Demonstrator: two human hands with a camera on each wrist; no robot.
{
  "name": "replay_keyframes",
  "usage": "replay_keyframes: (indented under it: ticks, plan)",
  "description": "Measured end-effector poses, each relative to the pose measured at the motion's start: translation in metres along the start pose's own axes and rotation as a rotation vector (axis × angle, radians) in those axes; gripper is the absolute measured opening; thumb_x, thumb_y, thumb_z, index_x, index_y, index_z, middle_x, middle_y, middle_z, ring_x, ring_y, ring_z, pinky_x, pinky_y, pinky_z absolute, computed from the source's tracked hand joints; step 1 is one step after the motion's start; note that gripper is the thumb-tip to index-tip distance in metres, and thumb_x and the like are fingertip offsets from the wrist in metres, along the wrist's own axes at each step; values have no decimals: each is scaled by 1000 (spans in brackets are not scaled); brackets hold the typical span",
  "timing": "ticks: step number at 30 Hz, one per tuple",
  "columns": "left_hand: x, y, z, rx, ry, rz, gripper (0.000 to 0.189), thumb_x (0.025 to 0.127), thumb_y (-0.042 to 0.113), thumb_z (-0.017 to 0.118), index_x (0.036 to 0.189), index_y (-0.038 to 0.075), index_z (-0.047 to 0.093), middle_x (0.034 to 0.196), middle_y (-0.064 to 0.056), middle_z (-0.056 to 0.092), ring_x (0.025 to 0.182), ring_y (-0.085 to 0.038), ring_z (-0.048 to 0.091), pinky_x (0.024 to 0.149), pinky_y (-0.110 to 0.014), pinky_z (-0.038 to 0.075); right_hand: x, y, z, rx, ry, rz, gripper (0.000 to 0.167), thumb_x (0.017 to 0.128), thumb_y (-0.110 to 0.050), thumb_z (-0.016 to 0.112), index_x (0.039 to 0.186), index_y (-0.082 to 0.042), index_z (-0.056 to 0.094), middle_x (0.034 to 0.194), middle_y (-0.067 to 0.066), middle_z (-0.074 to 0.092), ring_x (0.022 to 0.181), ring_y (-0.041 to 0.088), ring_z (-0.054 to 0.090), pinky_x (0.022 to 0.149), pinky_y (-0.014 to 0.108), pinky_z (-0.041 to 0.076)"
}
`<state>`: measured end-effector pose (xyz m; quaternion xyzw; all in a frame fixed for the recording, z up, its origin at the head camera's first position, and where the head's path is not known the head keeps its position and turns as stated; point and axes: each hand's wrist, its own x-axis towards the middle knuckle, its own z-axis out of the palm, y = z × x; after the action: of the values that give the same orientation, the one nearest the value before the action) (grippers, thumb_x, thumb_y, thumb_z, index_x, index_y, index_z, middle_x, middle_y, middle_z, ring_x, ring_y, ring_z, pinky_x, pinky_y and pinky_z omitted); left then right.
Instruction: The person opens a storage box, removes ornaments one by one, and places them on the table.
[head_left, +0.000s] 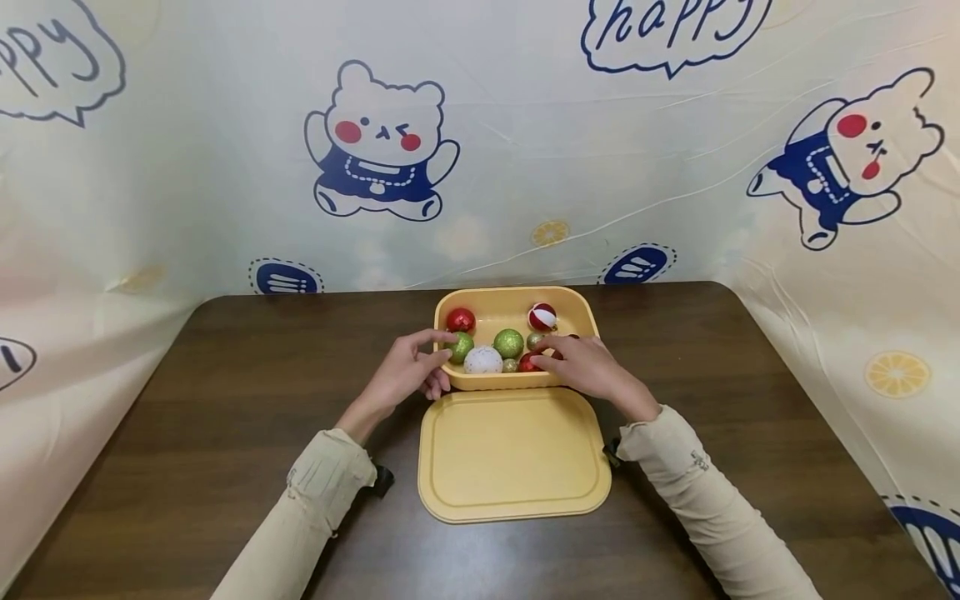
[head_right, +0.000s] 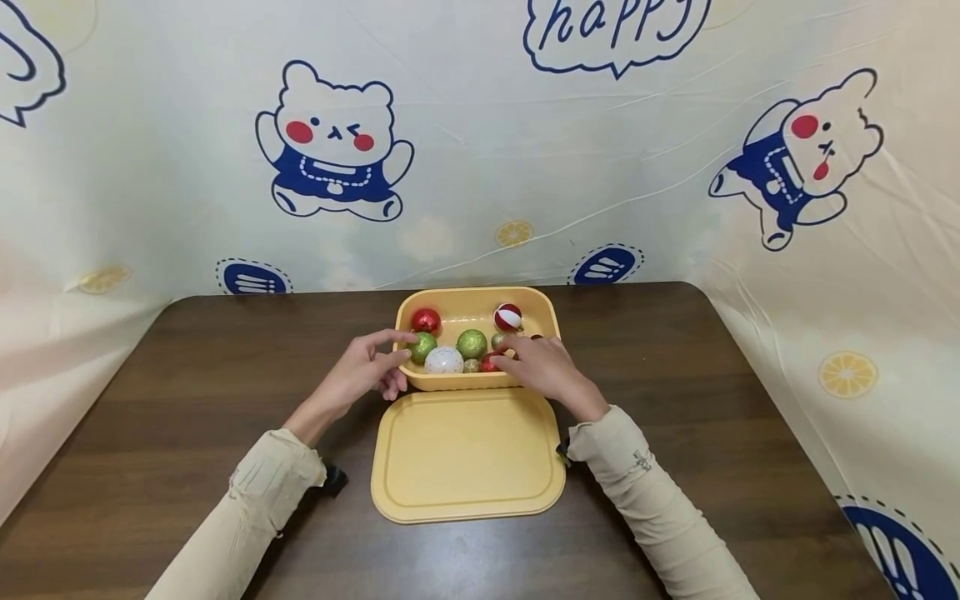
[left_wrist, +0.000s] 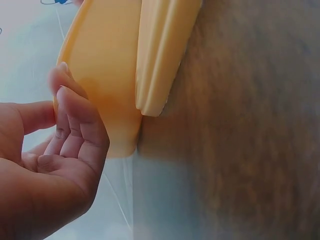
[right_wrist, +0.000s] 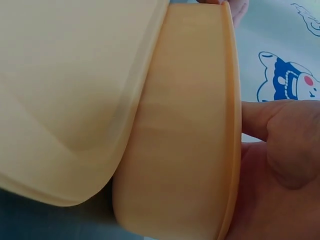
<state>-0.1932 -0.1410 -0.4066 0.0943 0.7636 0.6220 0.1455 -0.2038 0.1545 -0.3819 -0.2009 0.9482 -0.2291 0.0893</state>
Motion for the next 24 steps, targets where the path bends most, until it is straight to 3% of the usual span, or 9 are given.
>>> replay_keyframes:
  ticks: [5,10,16,22,24]
  plan:
    - [0,0,0,-2,2,-12,34,104,15,55,137,6,57,68,-20,67,47,-17,57,48,-32,53,-1,-1,-2,-13,-33,11,30,103,-34,54,115,-10,67,84,1,64,87,22,59,82,42,33]
    - [0,-2,0,0,9,-15,33,103,16,57,136,7,58,68,-19,67,47,-18,58,49,-33,54,-2,1,-1,11,-10,29,26,102,-34,56,104,-9,61,75,1,54,77,20,54,78,39,30]
    - [0,-4,0,-3,11,-27,35,103,16,58,136,8,58,67,-17,68,47,-17,58,49,-34,54,-3,2,2,60,35,28,30,100,-32,61,114,-5,60,84,2,62,79,21,56,80,40,34]
    - [1,-3,0,-23,12,-27,35,102,15,59,137,8,59,68,-18,68,48,-17,59,50,-32,55,-2,3,3,100,73,8,32,99,-29,64,119,-5,60,82,4,62,70,18,54,67,34,40]
    - [1,-2,0,-30,13,-34,36,102,15,59,137,7,59,68,-17,68,48,-17,60,50,-32,55,-1,6,3,127,82,-4,31,99,-26,64,121,-5,60,88,5,64,72,18,55,64,31,44]
